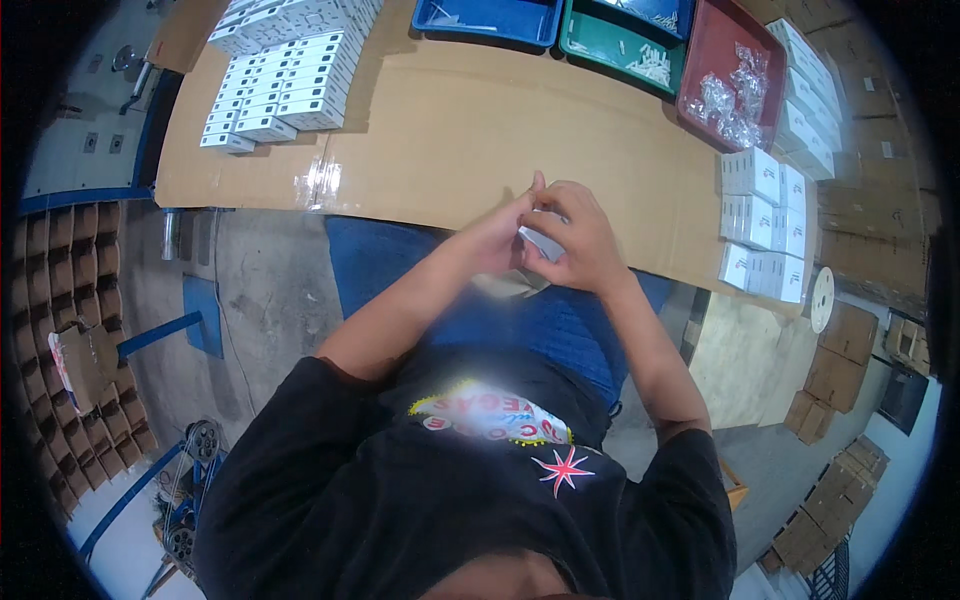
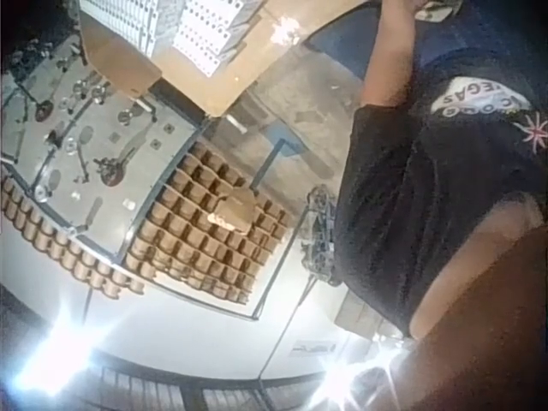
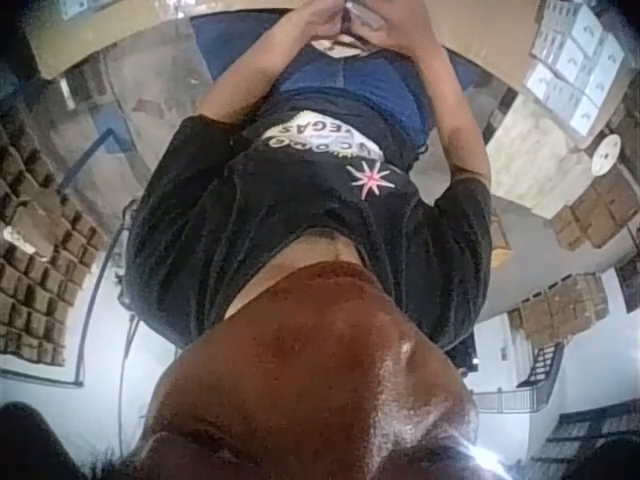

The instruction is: Packaging small blue and white plastic components into small cardboard boxes.

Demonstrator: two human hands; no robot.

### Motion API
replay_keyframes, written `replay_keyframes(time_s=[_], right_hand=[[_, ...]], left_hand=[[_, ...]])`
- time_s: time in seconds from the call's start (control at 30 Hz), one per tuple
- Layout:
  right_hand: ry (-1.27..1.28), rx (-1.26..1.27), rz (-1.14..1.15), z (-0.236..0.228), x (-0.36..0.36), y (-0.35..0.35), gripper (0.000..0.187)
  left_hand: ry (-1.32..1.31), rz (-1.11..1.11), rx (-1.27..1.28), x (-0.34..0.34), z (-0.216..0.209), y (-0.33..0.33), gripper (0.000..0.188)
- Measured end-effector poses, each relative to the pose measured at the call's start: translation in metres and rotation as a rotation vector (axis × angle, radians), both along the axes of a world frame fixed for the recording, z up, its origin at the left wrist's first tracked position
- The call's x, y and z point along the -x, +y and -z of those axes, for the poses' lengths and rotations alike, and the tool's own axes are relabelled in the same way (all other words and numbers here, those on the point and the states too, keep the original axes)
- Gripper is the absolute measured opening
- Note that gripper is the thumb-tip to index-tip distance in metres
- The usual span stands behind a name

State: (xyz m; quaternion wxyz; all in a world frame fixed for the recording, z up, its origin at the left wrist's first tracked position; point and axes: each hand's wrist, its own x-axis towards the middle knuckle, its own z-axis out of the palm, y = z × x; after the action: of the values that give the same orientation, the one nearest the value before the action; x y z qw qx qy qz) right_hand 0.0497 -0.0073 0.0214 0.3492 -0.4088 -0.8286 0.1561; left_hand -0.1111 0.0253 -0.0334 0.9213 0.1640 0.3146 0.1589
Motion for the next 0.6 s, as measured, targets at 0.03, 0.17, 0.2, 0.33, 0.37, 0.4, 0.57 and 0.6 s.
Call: replay_keyframes(time_s=[0.03,0.17,0.2,0.33,0.37,0.4,0.57,0.6], right_hand=[[-0.011,-0.017,-0.019,-0.001,0.0,0.0,0.032],[-0.042,-0.051,-0.047,0.0,0.0,0.002,0.032],[-0.057,-0.078,-0.043,0.003,-0.001,0.001,0.031],[-0.069,-0.124,-0.049,0.003,0.002,-0.001,0.026],[-0.069,-0.122,-0.049,0.003,0.002,-0.002,0.026],[-0.08,-0.124,-0.053,0.003,0.002,-0.001,0.025],[-0.083,-0.105,-0.051,0.005,-0.001,-0.001,0.024],[-0.088,-0.115,-0.052,0.006,-0.001,-0.002,0.023]], left_hand=[[-0.086,0.003,0.007,-0.001,0.002,-0.001,0.062],[-0.163,-0.012,0.072,0.0,0.006,-0.004,0.061],[-0.188,-0.013,0.094,0.0,0.006,-0.004,0.057],[-0.149,0.007,0.109,-0.002,-0.005,-0.007,0.045],[-0.149,0.007,0.111,-0.004,-0.003,-0.009,0.045],[-0.127,-0.006,0.082,-0.008,0.0,-0.011,0.046],[-0.16,0.011,0.048,-0.008,-0.006,-0.01,0.045],[-0.183,0.011,0.062,-0.008,-0.01,-0.01,0.045]])
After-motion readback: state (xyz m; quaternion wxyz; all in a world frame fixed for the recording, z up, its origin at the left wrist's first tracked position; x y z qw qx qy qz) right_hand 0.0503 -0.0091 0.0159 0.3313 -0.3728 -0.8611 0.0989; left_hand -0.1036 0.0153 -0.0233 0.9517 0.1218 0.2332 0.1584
